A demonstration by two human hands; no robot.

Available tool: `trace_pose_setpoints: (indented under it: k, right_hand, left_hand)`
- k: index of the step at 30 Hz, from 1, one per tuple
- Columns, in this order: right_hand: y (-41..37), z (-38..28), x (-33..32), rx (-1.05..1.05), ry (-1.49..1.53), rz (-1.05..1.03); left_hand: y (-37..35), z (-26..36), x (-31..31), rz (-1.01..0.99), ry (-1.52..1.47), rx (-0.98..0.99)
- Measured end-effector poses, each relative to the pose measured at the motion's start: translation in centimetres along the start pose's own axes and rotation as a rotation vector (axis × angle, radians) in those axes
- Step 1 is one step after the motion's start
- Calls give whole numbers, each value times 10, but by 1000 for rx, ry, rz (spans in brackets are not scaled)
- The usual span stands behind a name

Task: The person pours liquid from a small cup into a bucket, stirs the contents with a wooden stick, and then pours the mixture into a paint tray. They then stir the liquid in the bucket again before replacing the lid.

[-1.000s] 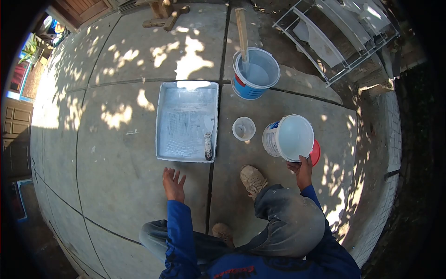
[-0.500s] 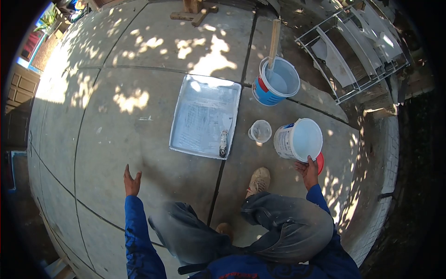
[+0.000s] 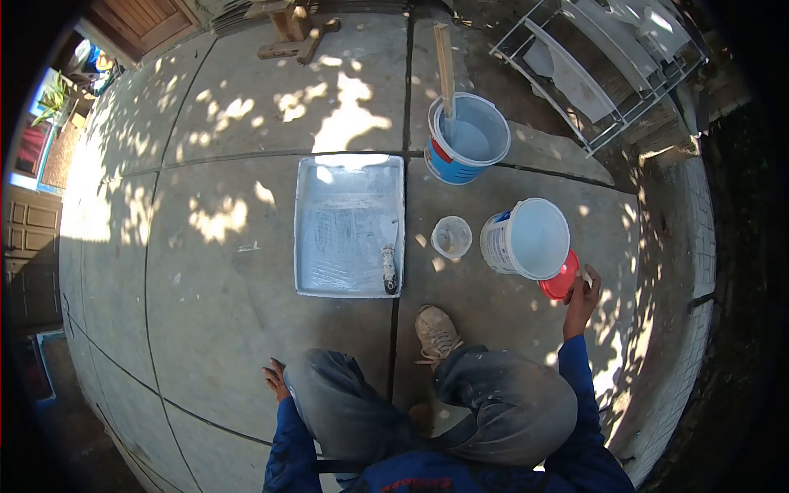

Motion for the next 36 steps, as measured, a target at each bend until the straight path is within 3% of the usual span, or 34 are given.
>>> trace_pose_setpoints:
  k: [2, 5, 10, 12, 15, 16, 18, 21, 26, 29, 33, 36]
  right_hand:
    - [3, -34, 14, -178, 16, -13]
    - [4, -94, 70, -310, 3, -135]
    - [19, -184, 202, -419, -210, -416]
    - [37, -210, 254, -499, -259, -470]
    - [67, -244, 318, -505, -314, -482]
    - [75, -251, 334, -516, -331, -493]
    - [93, -263, 363, -500, -345, -554]
    - [106, -281, 386, -348, -582, -687]
    - [103, -294, 381, -321, -818, -804]
    - [95, -293, 350, -446, -897, -744]
    - [87, -283, 309, -640, -850, -802]
    - [80, -271, 297, -702, -946, -760]
  left_hand:
    - [-10, 36, -37, -217, -177, -390]
    - [-11, 37, -35, -221, -41, -402]
    - [-12, 6, -10, -195, -3, -225]
    - [-12, -9, 11, 10, 19, -57]
    - [-16, 2, 1, -71, 31, -82]
    - [-20, 4, -2, 30, -40, -54]
    - [-21, 6, -2, 46, -64, -44]
    - [-29, 29, -26, 9, -133, -110]
    - [-29, 38, -37, -21, -189, -174]
    - [-25, 41, -40, -69, -152, -154]
    - [-27, 29, -23, 17, -128, -53]
    - [-23, 54, -55, -175, -247, -267]
Point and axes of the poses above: each hand's wrist, its own y-axis towards the middle knuckle, its own x-axis out of the palm, z = x × y, the point moved 3 cm from there along y, towards the middle knuckle, and after that the axes turned 12 degrees about x, right-handed, at the moved point
